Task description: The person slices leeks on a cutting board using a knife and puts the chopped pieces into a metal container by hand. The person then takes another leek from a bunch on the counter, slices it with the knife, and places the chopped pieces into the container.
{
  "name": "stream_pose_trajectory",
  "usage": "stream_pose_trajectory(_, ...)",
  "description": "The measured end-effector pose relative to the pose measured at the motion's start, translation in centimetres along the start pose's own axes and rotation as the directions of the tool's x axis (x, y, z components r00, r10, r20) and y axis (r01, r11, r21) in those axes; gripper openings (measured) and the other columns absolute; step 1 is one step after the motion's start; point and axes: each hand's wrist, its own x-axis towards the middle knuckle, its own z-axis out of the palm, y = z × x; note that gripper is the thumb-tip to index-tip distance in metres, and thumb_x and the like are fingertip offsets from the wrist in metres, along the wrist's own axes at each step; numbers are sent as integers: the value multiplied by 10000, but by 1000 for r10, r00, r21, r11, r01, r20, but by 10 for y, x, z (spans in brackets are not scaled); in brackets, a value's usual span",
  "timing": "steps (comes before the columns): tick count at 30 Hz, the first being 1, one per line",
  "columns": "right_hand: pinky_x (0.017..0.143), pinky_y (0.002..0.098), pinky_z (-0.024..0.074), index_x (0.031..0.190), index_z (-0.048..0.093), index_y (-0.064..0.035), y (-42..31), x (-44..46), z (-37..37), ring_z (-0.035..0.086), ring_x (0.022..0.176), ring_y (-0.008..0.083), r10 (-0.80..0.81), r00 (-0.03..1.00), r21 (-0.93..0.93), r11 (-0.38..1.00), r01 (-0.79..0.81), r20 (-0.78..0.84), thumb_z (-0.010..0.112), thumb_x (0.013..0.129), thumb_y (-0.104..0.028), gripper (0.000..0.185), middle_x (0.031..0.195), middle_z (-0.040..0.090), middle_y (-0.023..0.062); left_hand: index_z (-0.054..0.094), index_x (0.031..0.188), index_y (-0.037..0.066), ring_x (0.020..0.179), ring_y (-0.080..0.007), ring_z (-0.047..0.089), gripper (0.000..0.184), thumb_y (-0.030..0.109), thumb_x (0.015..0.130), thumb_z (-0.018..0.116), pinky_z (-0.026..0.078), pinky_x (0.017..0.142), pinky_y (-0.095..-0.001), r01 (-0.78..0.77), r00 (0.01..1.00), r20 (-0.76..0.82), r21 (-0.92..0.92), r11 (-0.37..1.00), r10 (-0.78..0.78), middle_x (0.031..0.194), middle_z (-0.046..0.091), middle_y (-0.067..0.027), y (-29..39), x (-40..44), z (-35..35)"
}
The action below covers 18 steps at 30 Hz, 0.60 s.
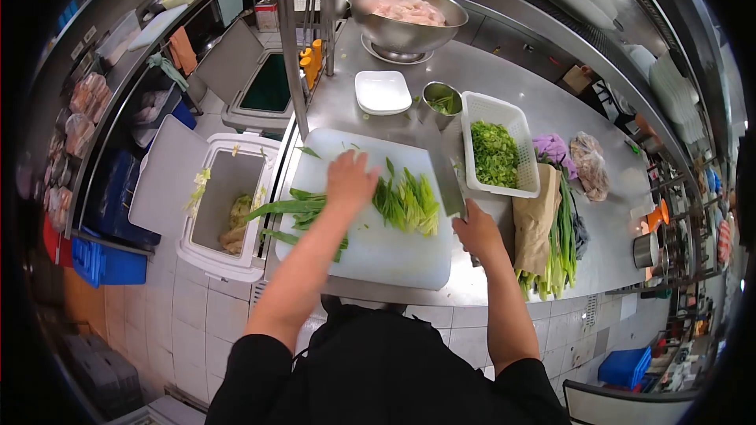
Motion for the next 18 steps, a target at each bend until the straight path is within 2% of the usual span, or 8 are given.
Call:
stream_pose_trajectory(2, 797, 556, 555, 1290, 589, -38, 32, -7, 0, 716, 807, 451, -144, 980, -343, 935, 89, -140, 615, 888, -228, 445, 904, 723, 282, 516, 1506, 92, 1505, -344, 369, 656, 561, 1051, 462, 234, 1248, -556, 52, 999, 5, 18, 998, -52, 1565, 478, -202, 29, -9, 34)
stream_pose_trajectory(4, 813, 562, 555, 1369, 581, -87, 52, -16, 2, 727, 866, 433, -100, 989, -416, 908, 46, -109, 600, 887, -233, 504, 941, 739, 260, 436, 1560, 78, 1563, -353, 254, 730, 608, 1059, 399, 156, 1274, -572, 112, 987, -114, -31, 993, -115, 1647, 362, -202, 42, -2, 65)
stream_pose_trajectory(7, 776, 542, 567, 1475, 532, -144, 71, -34, 25, 738, 846, 415, -34, 995, -492, 870, -15, -91, 554, 903, -222, 578, 902, 753, 226, 483, 1510, 24, 1513, -354, 357, 713, 579, 1071, 396, 212, 1265, -530, -120, 993, -5, -219, 968, 122, 1564, 472, -222, 51, 5, 76)
stream_pose_trajectory(8, 776, 548, 565, 1469, 531, -143, 73, -38, 33, 735, 836, 422, -40, 997, -472, 882, 1, -71, 553, 904, -215, 570, 882, 748, 233, 497, 1492, 8, 1482, -358, 408, 685, 548, 1080, 404, 252, 1258, -504, -218, 959, 92, -356, 909, 266, 1522, 519, -229, 56, 3, 79)
stream_pose_trajectory(11, 768, 552, 564, 1456, 536, -143, 53, -48, 41, 733, 811, 426, -70, 997, -425, 904, 49, -33, 548, 905, -206, 555, 875, 749, 224, 528, 1440, -14, 1402, -379, 492, 590, 454, 1093, 436, 350, 1208, -461, -84, 984, 73, -619, 781, 163, 1438, 588, -233, 77, -24, 70)
stream_pose_trajectory(14, 761, 561, 558, 1420, 544, -102, 51, -50, 39, 724, 795, 442, -158, 984, -340, 924, 176, 80, 544, 908, -195, 521, 884, 741, 250, 517, 1437, -8, 1353, -401, 522, 520, 376, 1092, 462, 402, 1163, -461, 9, 995, -67, -674, 738, -73, 1451, 569, -238, 82, -45, 77)
stream_pose_trajectory(17, 687, 502, 572, 1373, 563, -68, 70, -49, 21, 730, 695, 372, -300, 946, -255, 912, 321, 119, 562, 929, -208, 465, 862, 736, 249, 455, 1513, 11, 1461, -398, 408, 615, 399, 1045, 544, 349, 1198, -449, -26, 996, -82, -635, 772, -35, 1583, 419, -240, 76, -64, 61)
stream_pose_trajectory(18, 613, 453, 556, 1367, 564, -68, 75, -56, 1, 697, 632, 306, -160, 969, 6, 987, 162, 189, 606, 943, -209, 449, 795, 704, 186, 434, 1539, 20, 1508, -404, 344, 703, 453, 1010, 598, 310, 1226, -464, -101, 991, -125, -557, 824, 36, 1634, 350, -235, 73, -76, 55)
